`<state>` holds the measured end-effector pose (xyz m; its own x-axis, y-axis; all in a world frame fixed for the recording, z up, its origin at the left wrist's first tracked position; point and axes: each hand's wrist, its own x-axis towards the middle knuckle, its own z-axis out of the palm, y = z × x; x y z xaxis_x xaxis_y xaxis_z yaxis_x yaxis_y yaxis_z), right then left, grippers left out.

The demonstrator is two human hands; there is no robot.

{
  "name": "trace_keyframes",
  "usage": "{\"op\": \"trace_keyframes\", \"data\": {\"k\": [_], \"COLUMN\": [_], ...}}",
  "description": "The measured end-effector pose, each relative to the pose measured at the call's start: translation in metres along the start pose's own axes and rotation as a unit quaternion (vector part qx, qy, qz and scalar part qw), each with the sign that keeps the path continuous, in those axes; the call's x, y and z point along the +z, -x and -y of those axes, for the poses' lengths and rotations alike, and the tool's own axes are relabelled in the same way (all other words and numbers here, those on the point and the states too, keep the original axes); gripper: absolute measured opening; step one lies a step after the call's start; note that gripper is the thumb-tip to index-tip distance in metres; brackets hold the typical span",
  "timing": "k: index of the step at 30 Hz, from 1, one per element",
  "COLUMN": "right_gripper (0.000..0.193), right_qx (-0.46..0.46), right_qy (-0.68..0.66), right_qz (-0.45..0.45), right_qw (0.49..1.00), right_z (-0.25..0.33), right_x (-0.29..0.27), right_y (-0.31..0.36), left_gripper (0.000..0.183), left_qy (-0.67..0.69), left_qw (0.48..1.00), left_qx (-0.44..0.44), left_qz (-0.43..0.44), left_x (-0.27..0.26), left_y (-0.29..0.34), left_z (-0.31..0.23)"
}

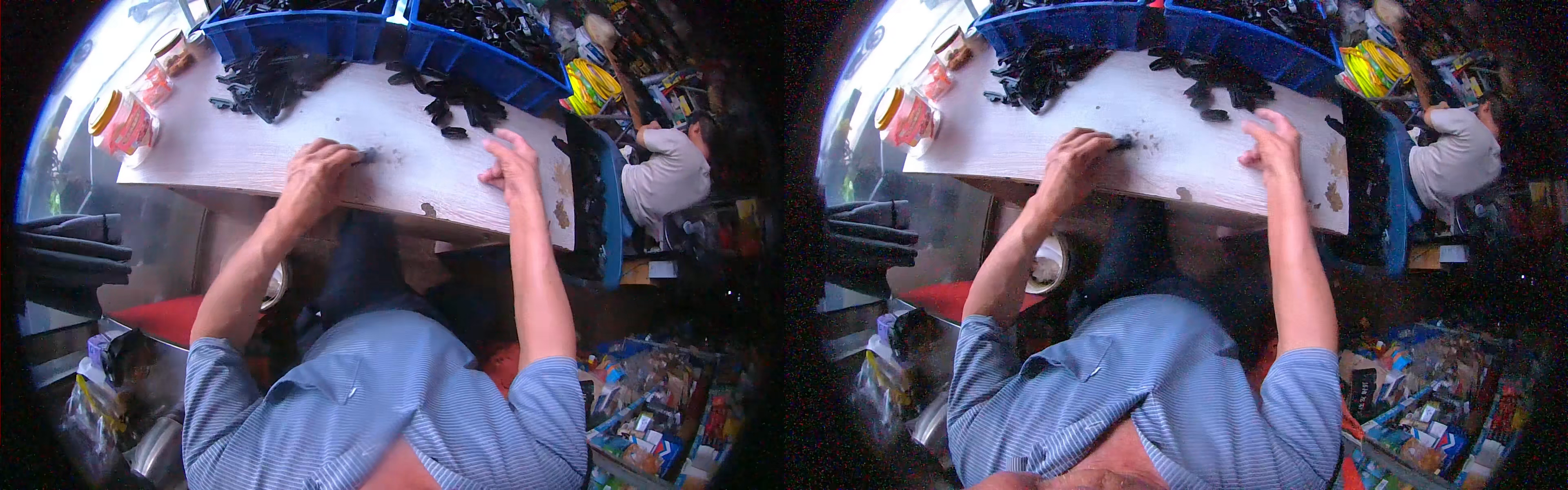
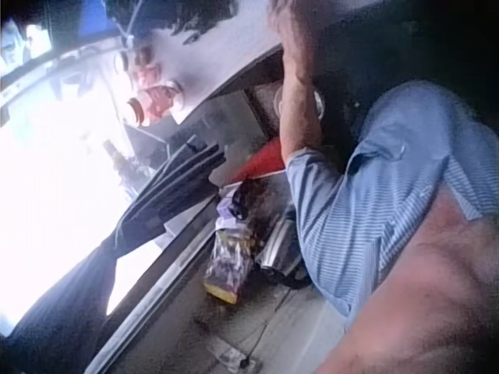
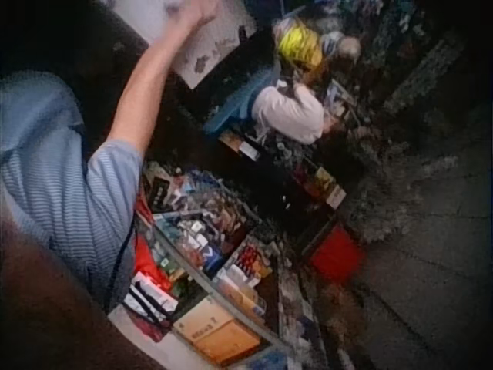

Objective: The person assembles plastic components by repeatedly picking up small parts from the desk, fitting them together by hand, and placing the assembled components on the desk.

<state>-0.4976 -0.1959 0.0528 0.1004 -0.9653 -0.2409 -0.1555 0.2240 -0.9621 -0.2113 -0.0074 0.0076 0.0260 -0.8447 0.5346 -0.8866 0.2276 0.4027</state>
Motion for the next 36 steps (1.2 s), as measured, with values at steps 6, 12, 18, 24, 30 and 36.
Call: {"op": "trace_keyframes", "data": {"k": [6,12,18,24,30,36], "right_gripper": [0.045,0.035,0.027,0.025,0.024,0.032], "right_qx": [-0.034,-0.076,0.012,-0.019,-0.018,0.019], "right_qy": [0.242,0.335,0.126,-0.060,-0.068,-0.050], "right_qz": [0.035,0.020,0.110,0.266,0.241,0.211], "right_qw": [0.969,0.939,0.986,0.962,0.968,0.976], "right_z": [0.008,0.006,-0.004,-0.010,-0.007,-0.010], "right_x": [0.043,0.047,0.042,0.092,0.105,0.104], "right_y": [-0.007,-0.008,0.015,0.069,0.076,0.061], "left_gripper": [0.031,0.030,0.029,0.055,0.033,0.023], "left_qy": [0.008,0.033,0.237,0.512,0.505,0.137], "left_qw": [0.999,0.986,0.930,0.779,0.786,0.971], "left_qx": [0.022,-0.023,-0.207,-0.361,-0.351,-0.180], "left_qz": [0.028,-0.162,-0.188,-0.019,-0.064,-0.080], "left_x": [0.029,0.017,0.020,0.023,0.016,0.016], "left_y": [-0.026,-0.025,-0.022,-0.034,-0.028,-0.029], "left_z": [-0.012,-0.023,-0.045,-0.052,-0.043,-0.031]}}
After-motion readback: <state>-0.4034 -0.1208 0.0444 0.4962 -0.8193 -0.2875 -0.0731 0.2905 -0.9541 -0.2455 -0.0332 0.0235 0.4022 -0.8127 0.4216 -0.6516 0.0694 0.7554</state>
